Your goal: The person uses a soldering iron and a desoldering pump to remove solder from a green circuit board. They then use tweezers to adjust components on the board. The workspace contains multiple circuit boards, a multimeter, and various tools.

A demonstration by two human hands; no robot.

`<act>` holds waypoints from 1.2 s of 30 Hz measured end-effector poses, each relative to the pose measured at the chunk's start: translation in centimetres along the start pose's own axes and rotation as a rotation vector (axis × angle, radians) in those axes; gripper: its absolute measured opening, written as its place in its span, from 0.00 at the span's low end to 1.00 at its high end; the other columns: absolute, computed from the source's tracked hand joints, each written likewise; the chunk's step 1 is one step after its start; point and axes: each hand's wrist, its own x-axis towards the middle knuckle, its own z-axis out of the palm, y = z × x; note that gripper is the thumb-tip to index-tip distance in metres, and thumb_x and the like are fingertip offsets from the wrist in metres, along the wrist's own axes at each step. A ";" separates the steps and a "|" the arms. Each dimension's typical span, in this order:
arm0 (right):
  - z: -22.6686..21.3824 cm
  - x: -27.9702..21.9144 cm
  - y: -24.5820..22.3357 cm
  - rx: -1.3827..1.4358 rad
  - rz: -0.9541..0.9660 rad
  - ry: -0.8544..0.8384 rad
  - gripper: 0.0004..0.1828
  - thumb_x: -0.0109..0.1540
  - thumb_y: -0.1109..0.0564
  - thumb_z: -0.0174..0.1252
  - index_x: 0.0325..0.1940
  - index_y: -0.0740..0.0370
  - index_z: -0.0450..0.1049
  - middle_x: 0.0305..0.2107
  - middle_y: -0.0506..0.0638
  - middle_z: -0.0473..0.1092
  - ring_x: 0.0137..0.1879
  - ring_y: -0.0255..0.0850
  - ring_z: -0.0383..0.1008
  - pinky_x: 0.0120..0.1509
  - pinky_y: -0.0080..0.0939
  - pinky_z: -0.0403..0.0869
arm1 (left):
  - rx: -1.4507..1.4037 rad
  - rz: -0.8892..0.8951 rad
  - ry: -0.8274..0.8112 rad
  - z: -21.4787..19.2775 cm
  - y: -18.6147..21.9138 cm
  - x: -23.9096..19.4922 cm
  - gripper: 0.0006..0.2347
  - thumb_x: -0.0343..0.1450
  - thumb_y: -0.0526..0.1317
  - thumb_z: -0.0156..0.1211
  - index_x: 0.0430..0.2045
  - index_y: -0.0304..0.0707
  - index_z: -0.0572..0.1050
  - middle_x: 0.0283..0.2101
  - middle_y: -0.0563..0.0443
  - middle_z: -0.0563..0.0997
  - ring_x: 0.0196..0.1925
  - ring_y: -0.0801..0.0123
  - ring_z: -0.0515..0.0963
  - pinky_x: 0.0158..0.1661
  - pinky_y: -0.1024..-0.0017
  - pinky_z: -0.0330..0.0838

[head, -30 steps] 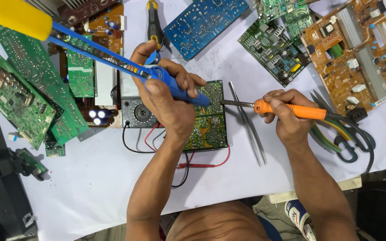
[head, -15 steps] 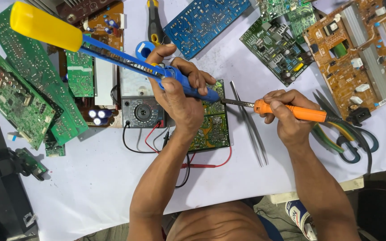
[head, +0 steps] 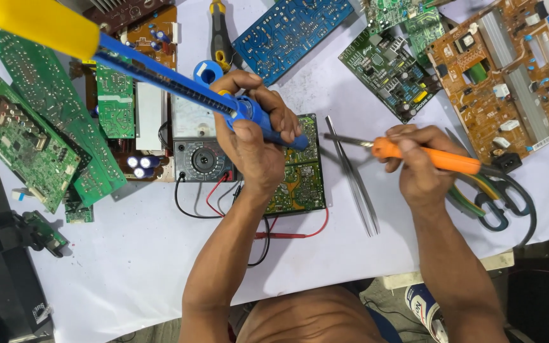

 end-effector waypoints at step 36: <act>-0.6 -0.3 -0.8 -0.025 0.110 -0.124 0.12 0.64 0.58 0.58 0.41 0.75 0.74 0.37 0.67 0.73 0.25 0.56 0.75 0.29 0.41 0.78 | 0.412 -0.334 0.022 -0.4 5.6 0.7 0.11 0.72 0.37 0.64 0.40 0.43 0.66 0.34 0.52 0.78 0.27 0.65 0.83 0.32 0.66 0.83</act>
